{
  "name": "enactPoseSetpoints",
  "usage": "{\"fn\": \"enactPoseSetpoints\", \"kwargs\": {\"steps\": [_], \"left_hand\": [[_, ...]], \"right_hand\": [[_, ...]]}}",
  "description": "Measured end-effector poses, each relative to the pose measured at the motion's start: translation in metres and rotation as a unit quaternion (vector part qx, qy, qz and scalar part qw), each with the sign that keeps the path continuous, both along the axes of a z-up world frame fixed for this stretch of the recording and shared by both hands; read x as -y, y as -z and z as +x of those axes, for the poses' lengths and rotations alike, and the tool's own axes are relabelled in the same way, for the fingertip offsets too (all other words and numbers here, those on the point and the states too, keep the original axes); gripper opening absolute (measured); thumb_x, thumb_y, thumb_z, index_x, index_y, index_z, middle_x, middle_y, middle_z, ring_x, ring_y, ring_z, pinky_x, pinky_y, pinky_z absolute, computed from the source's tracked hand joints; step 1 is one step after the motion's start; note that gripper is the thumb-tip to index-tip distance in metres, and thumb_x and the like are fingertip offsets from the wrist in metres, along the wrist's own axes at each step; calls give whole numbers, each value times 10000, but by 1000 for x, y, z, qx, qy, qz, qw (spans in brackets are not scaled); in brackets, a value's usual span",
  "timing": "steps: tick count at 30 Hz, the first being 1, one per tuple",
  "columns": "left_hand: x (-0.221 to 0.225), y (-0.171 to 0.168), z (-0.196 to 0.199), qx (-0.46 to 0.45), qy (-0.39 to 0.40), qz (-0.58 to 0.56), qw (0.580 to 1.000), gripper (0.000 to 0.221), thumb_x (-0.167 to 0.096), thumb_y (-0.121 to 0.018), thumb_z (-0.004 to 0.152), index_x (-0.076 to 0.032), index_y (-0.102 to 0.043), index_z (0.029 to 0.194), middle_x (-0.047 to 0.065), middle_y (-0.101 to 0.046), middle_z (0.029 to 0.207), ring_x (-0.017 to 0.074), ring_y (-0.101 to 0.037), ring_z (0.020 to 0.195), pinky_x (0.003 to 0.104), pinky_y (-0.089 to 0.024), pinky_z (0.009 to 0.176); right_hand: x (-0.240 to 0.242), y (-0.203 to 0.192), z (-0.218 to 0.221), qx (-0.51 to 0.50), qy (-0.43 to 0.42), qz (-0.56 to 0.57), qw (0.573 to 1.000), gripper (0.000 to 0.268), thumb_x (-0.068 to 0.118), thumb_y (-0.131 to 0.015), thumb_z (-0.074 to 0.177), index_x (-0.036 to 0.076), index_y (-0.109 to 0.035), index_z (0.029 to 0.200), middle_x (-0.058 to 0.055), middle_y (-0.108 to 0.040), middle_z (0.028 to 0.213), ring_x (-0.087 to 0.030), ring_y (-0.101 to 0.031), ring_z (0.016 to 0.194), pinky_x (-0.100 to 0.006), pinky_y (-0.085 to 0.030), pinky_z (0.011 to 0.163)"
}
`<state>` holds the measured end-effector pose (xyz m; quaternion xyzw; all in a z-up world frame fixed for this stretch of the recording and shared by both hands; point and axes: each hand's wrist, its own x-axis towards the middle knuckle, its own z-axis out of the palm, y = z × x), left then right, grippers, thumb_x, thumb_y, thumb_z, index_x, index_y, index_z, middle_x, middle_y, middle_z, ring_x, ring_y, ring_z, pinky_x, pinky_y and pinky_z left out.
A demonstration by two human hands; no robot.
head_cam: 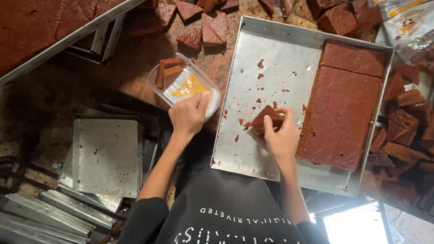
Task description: Packing triangular cake pieces from a metal tray into a plastic container
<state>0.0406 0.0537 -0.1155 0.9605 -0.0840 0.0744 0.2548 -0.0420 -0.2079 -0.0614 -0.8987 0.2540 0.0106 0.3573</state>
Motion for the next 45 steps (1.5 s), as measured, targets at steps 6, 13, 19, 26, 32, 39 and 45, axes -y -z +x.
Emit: {"fn": "enactPoseSetpoints", "kwargs": {"steps": [6, 13, 19, 26, 32, 39, 45], "left_hand": [[6, -39, -3, -75, -31, -140, 987, 176, -151, -635, 816, -125, -536, 960, 177, -644, 807, 455, -682, 840, 533, -519, 767], [-15, -32, 3, -46, 31, -173, 983, 202, -21, -755, 811, -205, -769, 893, 82, -766, 1115, 368, -714, 1024, 454, -554, 890], [-15, -44, -4, -41, 100, -129, 986, 387, 40, -658, 774, -182, -792, 1061, 74, -764, 1076, 328, -727, 1030, 439, -568, 884], [57, -95, -53, 63, 116, -125, 983, 540, 8, -658, 834, -180, -667, 1339, 6, -682, 1299, 226, -698, 1168, 343, -570, 950], [98, -102, -65, 89, 171, -157, 969, 511, 16, -600, 944, -125, -584, 1435, 49, -627, 1400, 239, -651, 1286, 350, -542, 1060], [116, -111, -125, 53, 306, -305, 900, 391, 12, -617, 906, -99, -710, 1269, 58, -710, 1262, 242, -724, 1136, 337, -578, 1004], [62, -100, -55, 67, 164, -241, 954, 157, -75, -635, 982, -93, -723, 1111, 60, -680, 928, 262, -656, 817, 366, -521, 754]], "right_hand": [[31, 47, -8, 58, 110, 188, 974, 324, 299, -725, 938, 199, -550, 1192, -118, -707, 1014, -301, -692, 837, -402, -570, 726], [11, -11, 0, 198, 174, 607, 750, 287, 118, -616, 872, 212, -572, 1139, -56, -645, 1083, -234, -651, 922, -283, -575, 789], [-47, -26, -10, 264, -12, 470, 842, 449, 136, -675, 892, 77, -466, 1284, -163, -684, 1096, -222, -698, 933, -336, -624, 800], [-59, -59, -31, 403, -125, 33, 906, 438, -32, -885, 796, -46, -694, 1190, -213, -713, 1143, -401, -721, 1066, -443, -592, 923], [-32, -51, -45, 283, -190, -38, 939, 370, -6, -765, 895, 40, -718, 1260, -149, -720, 1211, -332, -707, 1126, -421, -571, 956], [10, -79, -36, 137, -13, 128, 982, 397, 175, -798, 908, 174, -598, 1251, -115, -744, 847, -263, -702, 754, -375, -552, 680], [61, -111, -39, 240, -57, -166, 955, 333, -103, -619, 1073, 82, -424, 1270, -99, -391, 1200, -304, -399, 1154, -433, -319, 1040]]}}
